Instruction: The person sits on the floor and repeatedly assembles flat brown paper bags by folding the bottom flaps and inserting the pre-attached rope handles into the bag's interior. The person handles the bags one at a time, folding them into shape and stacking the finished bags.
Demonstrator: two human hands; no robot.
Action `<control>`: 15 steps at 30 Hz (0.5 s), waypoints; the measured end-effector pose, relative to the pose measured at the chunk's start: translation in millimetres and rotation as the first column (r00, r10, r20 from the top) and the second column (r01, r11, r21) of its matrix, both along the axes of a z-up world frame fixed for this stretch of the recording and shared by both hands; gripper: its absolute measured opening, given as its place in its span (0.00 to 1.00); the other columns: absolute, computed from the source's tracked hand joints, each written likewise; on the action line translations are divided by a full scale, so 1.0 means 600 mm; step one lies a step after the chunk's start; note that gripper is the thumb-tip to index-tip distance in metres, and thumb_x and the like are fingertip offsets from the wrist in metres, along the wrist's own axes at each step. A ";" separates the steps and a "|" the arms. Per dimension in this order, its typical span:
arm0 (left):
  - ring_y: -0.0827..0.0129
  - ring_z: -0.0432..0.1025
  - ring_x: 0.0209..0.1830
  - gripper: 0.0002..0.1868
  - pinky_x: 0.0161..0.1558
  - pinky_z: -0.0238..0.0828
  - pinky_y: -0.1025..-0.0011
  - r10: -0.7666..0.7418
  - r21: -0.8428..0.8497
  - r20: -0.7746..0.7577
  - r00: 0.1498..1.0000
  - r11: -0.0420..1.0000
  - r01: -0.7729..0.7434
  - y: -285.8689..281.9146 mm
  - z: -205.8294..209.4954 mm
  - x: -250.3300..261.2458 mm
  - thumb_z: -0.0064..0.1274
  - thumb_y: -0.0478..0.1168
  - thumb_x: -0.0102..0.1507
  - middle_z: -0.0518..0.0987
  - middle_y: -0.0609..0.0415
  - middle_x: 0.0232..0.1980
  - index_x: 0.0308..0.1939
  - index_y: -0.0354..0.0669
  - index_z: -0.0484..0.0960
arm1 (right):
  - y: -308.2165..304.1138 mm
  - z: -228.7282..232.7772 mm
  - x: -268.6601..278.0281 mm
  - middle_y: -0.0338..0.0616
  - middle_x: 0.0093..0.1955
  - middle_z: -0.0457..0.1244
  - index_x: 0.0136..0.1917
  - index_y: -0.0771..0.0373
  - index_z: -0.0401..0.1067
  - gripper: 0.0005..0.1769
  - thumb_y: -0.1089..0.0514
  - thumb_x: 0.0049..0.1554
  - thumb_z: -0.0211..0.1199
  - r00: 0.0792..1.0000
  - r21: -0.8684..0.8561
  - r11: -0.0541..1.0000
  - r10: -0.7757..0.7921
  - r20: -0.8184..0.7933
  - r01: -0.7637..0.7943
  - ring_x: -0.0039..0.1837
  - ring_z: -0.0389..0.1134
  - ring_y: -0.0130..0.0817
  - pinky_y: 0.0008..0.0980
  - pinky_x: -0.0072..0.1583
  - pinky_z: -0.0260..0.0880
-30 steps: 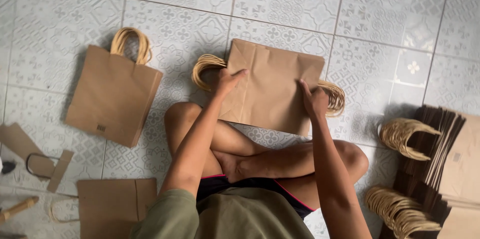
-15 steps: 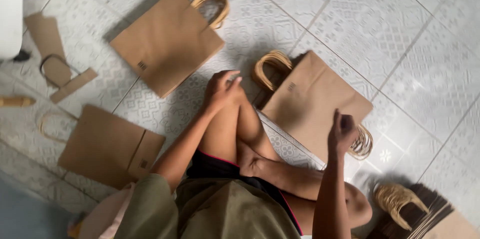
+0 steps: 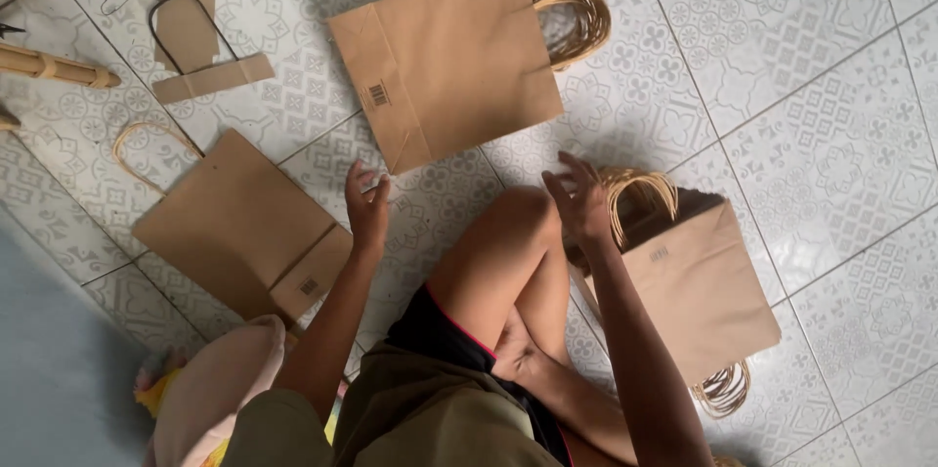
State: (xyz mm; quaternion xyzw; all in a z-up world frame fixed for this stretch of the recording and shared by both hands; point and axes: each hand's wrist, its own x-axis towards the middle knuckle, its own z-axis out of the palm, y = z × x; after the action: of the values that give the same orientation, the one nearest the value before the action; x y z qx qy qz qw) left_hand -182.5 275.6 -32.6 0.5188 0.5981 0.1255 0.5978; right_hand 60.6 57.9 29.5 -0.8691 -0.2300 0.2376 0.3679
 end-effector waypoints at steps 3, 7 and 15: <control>0.40 0.64 0.70 0.36 0.62 0.70 0.47 -0.002 -0.109 0.010 1.000 0.994 0.003 0.000 0.022 0.016 0.50 0.47 0.70 0.64 0.35 0.69 0.77 0.38 0.56 | 0.034 -0.049 0.040 0.70 0.62 0.63 0.68 0.76 0.69 0.30 0.54 0.59 0.71 0.993 0.041 0.998 0.041 0.114 -0.046 0.56 0.73 0.59 0.51 0.52 0.76; 0.46 0.63 0.72 0.37 0.61 0.72 0.53 -0.027 -0.188 0.018 0.999 0.982 0.030 -0.005 0.003 0.023 0.50 0.50 0.69 0.60 0.36 0.73 0.78 0.40 0.57 | 0.063 -0.088 0.076 0.63 0.64 0.62 0.72 0.73 0.65 0.36 0.50 0.59 0.71 0.997 -0.063 0.996 -0.059 0.054 0.063 0.58 0.72 0.55 0.51 0.59 0.74; 0.45 0.60 0.75 0.42 0.63 0.72 0.54 -0.058 -0.190 0.004 0.998 0.980 0.058 -0.002 0.111 0.069 0.48 0.53 0.70 0.50 0.30 0.78 0.80 0.36 0.48 | 0.074 -0.123 0.082 0.48 0.54 0.64 0.63 0.62 0.77 0.23 0.51 0.58 0.73 0.974 -0.013 0.992 -0.120 0.195 0.125 0.51 0.74 0.45 0.40 0.54 0.75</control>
State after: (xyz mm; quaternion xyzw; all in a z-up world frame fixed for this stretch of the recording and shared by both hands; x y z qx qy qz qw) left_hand -141.1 274.7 34.2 0.4765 0.5924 0.0502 0.6477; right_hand 109.5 102.1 -44.6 -0.9051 -0.2077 0.1318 0.3467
